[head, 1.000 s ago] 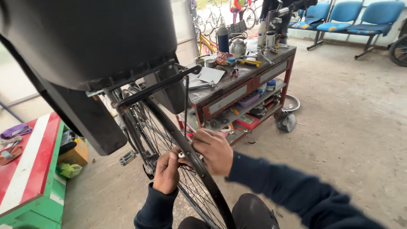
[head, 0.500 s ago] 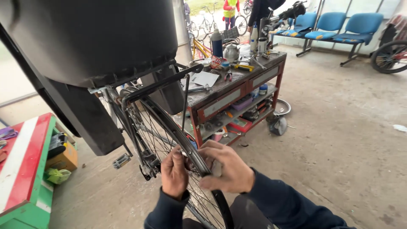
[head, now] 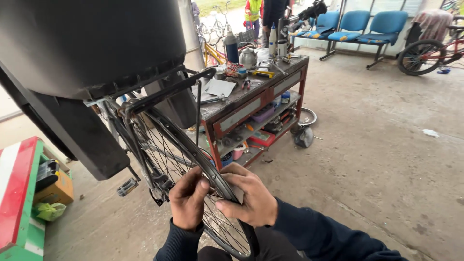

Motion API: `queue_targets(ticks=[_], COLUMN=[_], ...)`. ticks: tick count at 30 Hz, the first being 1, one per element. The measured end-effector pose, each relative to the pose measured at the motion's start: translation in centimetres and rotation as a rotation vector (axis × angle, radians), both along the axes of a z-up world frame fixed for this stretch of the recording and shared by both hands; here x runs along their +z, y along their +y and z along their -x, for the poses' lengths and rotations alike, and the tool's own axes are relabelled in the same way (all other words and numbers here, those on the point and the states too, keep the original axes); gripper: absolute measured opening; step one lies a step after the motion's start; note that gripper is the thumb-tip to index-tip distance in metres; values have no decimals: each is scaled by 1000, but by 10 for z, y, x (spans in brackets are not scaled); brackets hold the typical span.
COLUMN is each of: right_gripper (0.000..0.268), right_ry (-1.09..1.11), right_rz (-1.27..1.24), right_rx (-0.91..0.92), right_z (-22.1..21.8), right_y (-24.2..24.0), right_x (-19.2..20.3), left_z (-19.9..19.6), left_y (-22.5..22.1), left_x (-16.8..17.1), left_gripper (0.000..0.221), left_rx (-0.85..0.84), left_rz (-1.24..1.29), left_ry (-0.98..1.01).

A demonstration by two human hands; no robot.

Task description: The person uses a small metal tool to repeatedly pry and adjust the tire bead on a bicycle wheel mounted on a repair stand. They work around the circumference of the wheel, manipulating the tire and rim with both hands.

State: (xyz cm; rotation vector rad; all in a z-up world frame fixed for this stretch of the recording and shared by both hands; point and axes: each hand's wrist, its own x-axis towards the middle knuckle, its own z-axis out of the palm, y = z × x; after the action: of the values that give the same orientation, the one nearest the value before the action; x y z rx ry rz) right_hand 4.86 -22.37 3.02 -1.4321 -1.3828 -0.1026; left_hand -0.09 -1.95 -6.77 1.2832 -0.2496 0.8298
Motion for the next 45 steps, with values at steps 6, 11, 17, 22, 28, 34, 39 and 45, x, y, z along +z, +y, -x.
queue_targets(ticks=[6,11,17,22,28,34,39,45], right_gripper=[69,81,85,86,88,84,90,105], right_ry=[-174,250,544,504,573,563,514,439], right_rz=[15,105,225,217,176,157,177,126], right_rx=[-128,123,424,350,317,345,150,201], right_z=[-3,-12,-19,-12,-10,-15,-22,-3], right_y=[8,34,56,50,47,46,33,29], right_x=[3,29,34,28,16,6,-12,1], left_z=[10,19,55,62,56,53,48,41], left_y=[-18,-31,-32,-16,-3,15,23,26], left_x=[26,21,56,96,119,120,132,150], left_gripper=[55,53,46,47,44,41,41,35], left_rx=[8,195,427,569,650,605,576,470], left_rz=[-16,-117,-292,-311,-415,-569,-873,-993], left_ry=[-42,64,16,3,65,-5,-107,136])
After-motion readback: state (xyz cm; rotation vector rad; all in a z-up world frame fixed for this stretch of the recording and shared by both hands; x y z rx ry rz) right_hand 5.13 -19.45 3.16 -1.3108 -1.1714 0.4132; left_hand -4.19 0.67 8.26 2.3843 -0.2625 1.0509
